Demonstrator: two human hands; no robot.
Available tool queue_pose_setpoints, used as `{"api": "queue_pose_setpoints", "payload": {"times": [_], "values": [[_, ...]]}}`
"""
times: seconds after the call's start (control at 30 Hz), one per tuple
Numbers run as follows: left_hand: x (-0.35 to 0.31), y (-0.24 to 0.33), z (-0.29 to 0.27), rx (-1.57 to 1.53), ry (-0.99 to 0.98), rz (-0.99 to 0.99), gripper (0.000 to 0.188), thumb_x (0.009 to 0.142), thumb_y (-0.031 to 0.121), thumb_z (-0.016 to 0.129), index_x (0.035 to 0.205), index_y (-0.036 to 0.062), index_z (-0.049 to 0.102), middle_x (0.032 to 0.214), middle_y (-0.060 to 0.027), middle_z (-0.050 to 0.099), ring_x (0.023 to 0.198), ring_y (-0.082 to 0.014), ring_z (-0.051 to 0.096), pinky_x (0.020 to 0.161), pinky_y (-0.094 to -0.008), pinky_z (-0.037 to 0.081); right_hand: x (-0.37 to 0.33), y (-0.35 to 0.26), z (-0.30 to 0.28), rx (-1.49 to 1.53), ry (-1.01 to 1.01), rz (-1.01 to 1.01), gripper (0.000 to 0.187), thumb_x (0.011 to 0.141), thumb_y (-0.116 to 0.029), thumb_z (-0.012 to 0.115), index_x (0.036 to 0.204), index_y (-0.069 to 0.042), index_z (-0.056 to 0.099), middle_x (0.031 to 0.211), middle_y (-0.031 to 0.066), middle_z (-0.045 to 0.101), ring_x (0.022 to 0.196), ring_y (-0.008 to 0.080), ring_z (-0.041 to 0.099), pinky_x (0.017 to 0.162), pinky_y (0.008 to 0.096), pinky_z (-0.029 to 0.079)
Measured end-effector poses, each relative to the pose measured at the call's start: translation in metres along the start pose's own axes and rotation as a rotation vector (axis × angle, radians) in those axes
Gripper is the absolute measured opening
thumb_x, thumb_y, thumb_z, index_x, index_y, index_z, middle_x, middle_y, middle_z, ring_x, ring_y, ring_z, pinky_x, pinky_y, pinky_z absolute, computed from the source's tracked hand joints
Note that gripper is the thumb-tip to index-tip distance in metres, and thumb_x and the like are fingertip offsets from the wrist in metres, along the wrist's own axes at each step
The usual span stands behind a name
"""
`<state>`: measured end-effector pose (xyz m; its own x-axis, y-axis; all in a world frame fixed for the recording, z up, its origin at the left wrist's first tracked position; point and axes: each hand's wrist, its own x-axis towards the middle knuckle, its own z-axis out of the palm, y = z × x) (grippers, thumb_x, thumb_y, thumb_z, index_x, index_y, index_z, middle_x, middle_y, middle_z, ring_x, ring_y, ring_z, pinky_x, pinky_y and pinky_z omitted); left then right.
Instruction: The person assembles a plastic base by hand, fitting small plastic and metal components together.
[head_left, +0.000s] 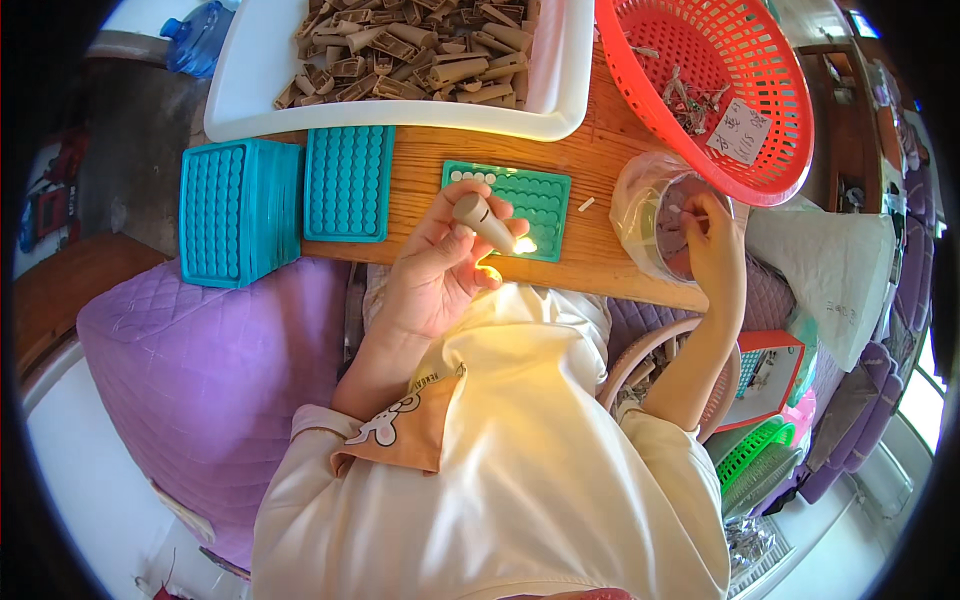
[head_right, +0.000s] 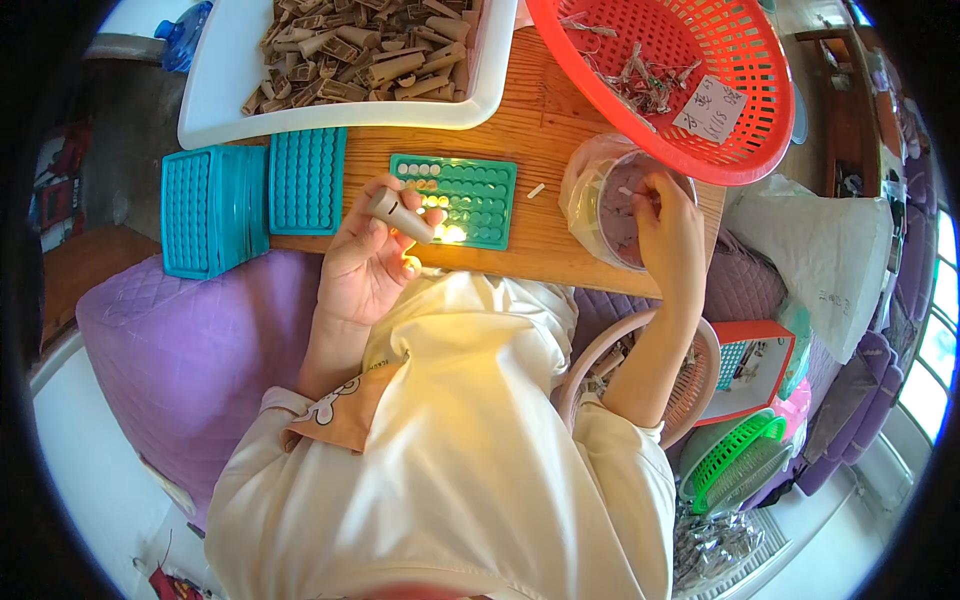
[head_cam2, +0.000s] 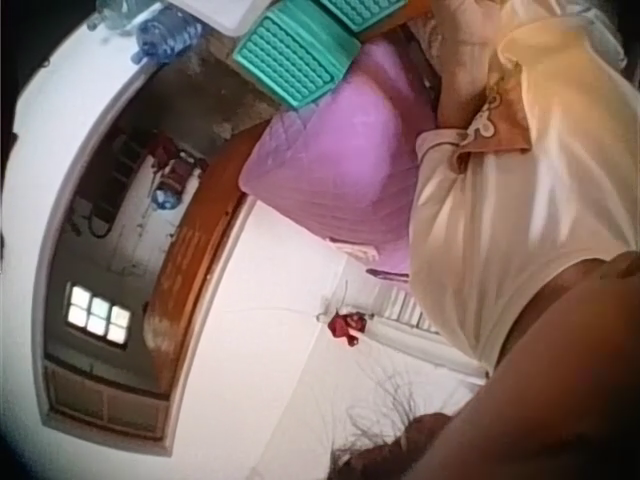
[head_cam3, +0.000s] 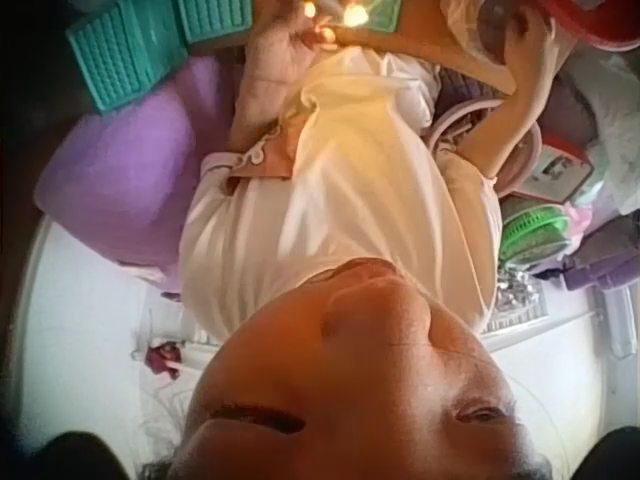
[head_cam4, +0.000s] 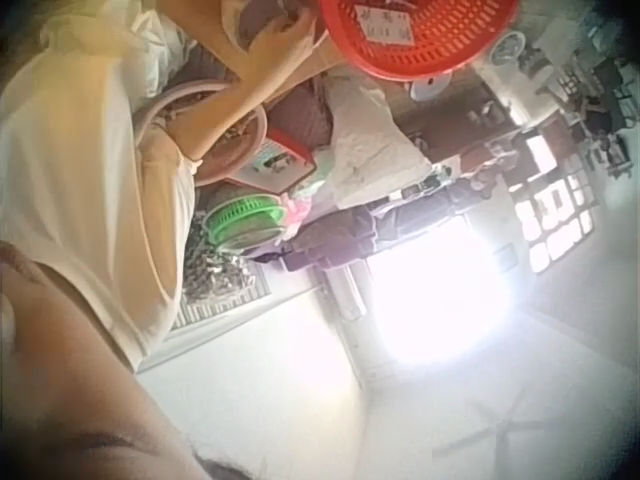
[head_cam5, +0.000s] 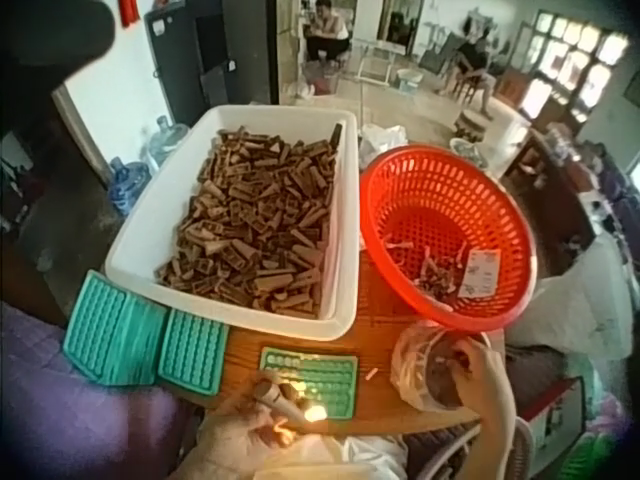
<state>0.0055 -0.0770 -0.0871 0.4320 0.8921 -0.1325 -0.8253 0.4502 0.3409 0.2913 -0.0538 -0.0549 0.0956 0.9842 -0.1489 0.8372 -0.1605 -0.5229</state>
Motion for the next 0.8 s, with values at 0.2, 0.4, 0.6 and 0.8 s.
{"api": "queue_pose_setpoints", "payload": {"times": [0.2, 0.4, 0.6, 0.8], "values": [[0.002, -0.002, 0.003, -0.022, 0.035, -0.128, 0.036, 0.085, 0.018, 0.048, 0.118, 0.0099, 0.036, 0.105, -0.0104, 0.049, 0.096, -0.0263, 0.054, 0.054, -0.0245, 0.054, -0.008, -0.014, -0.001, 0.507, 0.071, 0.139, 0.01, 0.078, -0.004, 0.048, 0.085, 0.0, 0.054, 0.068, 0.0036, 0.053, 0.063, 0.008, 0.051, 0.052, 0.0205, 0.038], [0.005, -0.007, 0.014, -0.153, 0.153, -0.25, 0.034, 0.086, 0.024, 0.047, 0.114, 0.0059, 0.04, 0.104, -0.0097, 0.051, 0.092, -0.0224, 0.057, 0.048, -0.0191, 0.053, -0.008, -0.015, 0.002, 0.578, 0.103, 0.022, 0.013, 0.079, 0.0, 0.047, 0.088, -0.001, 0.055, 0.069, 0.0021, 0.054, 0.062, 0.0036, 0.049, 0.05, 0.0156, 0.037], [0.011, -0.014, 0.013, -0.387, 0.219, -0.322, 0.031, 0.084, 0.023, 0.05, 0.107, 0.0036, 0.047, 0.098, -0.0097, 0.055, 0.086, -0.0209, 0.059, 0.049, -0.0167, 0.053, -0.012, -0.065, 0.024, 0.915, 0.214, -0.033, 0.007, 0.08, -0.002, 0.052, 0.086, 0.0, 0.051, 0.076, 0.0051, 0.057, 0.07, 0.0101, 0.055, 0.056, 0.0198, 0.043], [0.009, -0.015, 0.015, -0.142, 0.17, -0.301, 0.04, 0.081, 0.034, 0.053, 0.109, 0.0049, 0.045, 0.094, -0.0076, 0.056, 0.076, -0.0176, 0.061, 0.037, -0.0139, 0.042, -0.012, -0.098, 0.048, 0.942, -0.103, -0.169, 0.004, 0.081, -0.001, 0.051, 0.082, 0.0, 0.047, 0.081, 0.0079, 0.057, 0.079, 0.0124, 0.054, 0.073, 0.0243, 0.044]]}}
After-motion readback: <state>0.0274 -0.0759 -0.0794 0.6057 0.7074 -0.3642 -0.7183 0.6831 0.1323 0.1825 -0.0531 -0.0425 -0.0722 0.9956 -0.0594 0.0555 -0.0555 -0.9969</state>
